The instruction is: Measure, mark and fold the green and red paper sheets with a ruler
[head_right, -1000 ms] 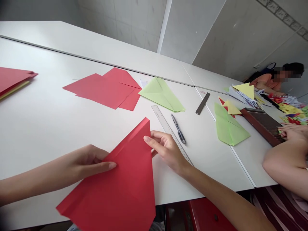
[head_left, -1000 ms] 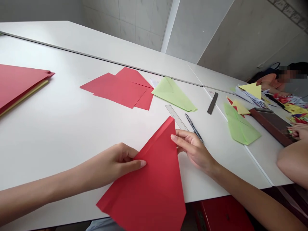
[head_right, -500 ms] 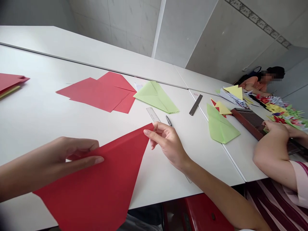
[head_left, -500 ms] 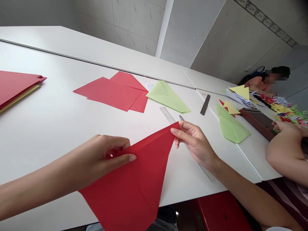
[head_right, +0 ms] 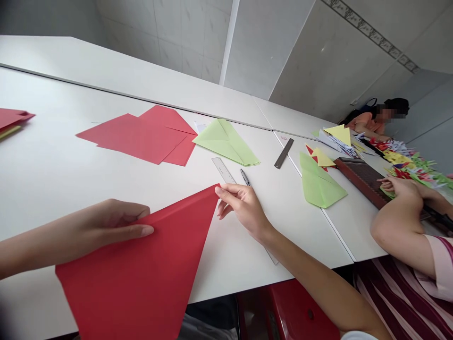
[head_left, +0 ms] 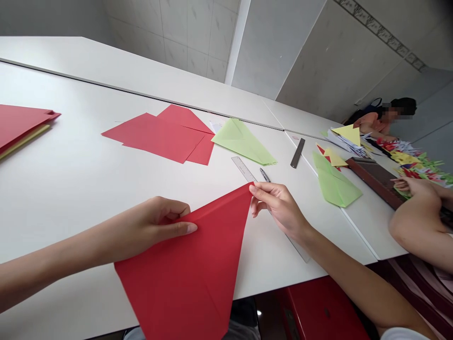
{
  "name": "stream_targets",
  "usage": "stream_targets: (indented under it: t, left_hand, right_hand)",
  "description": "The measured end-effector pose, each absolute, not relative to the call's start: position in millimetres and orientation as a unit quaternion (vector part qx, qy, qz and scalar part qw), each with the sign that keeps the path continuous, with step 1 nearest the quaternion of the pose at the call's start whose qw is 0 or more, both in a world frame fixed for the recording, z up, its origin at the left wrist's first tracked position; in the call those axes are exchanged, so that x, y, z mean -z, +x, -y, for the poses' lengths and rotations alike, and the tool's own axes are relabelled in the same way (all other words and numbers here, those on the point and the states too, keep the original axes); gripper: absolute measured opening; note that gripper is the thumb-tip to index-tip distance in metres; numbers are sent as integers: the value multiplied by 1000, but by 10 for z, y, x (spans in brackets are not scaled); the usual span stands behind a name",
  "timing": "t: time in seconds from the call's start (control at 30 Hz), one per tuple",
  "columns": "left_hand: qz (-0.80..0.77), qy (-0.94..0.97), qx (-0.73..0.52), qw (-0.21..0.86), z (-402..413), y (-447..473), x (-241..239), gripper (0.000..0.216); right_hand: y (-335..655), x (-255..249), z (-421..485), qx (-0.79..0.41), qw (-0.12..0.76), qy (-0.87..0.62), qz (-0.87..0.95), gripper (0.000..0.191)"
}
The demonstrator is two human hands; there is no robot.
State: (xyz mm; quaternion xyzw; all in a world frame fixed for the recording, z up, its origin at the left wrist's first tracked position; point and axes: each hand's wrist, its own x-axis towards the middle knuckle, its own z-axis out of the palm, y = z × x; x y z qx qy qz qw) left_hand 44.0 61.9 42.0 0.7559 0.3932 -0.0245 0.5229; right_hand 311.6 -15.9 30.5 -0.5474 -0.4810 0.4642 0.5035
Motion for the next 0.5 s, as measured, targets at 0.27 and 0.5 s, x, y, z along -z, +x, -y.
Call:
stream_targets:
  t: [0.27,0.5]
  left_hand:
    - [-355,720,26,596,-727,508,-394,42]
    - [-359,743,21,564,-777,476,-363,48]
  right_hand:
    - [3148,-216,76,-462,500,-561,471,40]
    - [3225,-145,5,-439,535,-567,447,40]
